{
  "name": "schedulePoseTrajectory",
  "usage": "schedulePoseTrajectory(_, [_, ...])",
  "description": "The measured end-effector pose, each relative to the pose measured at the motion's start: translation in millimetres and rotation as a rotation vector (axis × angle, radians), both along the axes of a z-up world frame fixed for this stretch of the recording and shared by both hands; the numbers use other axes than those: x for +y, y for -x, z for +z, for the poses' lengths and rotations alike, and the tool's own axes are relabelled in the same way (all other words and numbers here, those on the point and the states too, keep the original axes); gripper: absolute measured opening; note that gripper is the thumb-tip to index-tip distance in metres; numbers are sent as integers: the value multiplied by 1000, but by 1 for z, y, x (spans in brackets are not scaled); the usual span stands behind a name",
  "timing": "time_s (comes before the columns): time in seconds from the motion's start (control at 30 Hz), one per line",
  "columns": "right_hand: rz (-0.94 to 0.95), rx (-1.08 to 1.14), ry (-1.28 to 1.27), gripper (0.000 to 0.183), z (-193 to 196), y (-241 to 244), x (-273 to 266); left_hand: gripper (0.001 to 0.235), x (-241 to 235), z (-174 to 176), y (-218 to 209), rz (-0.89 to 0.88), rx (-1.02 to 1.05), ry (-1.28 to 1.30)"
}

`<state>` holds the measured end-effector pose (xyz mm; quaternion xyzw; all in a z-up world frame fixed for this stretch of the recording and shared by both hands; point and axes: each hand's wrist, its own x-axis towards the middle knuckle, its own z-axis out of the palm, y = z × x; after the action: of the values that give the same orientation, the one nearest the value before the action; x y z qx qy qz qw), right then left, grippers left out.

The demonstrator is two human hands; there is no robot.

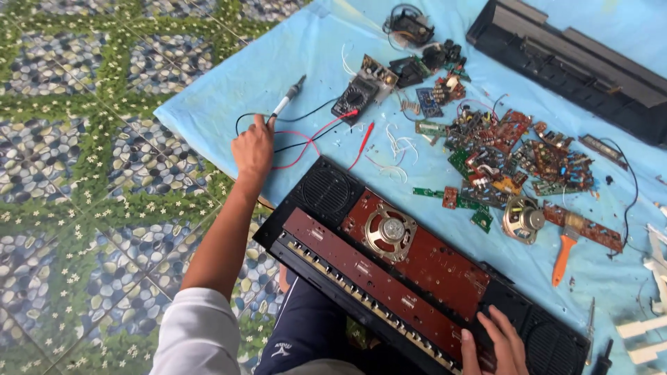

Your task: The person cleans a speaker component with a brush and then places it into a disassembled electronic device. They then use a multimeter to test the speaker terminals.

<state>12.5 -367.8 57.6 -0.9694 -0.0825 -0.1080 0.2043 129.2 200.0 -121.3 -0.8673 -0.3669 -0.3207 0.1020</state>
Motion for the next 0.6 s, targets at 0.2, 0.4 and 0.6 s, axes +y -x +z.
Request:
schedulePoseTrajectory(0.2, [504, -30, -83, 66, -52, -9, 10, 28, 19, 18, 0, 10, -141, 48])
schedulePoseTrajectory(0.4, [593, -59, 231, 94, -91, -8, 6, 29, 44, 34, -7, 163, -66, -16])
schedulePoseTrajectory(0.6, [456, 74, 127, 75, -66, -5, 2, 24, 61, 20, 5, 253, -48, 44])
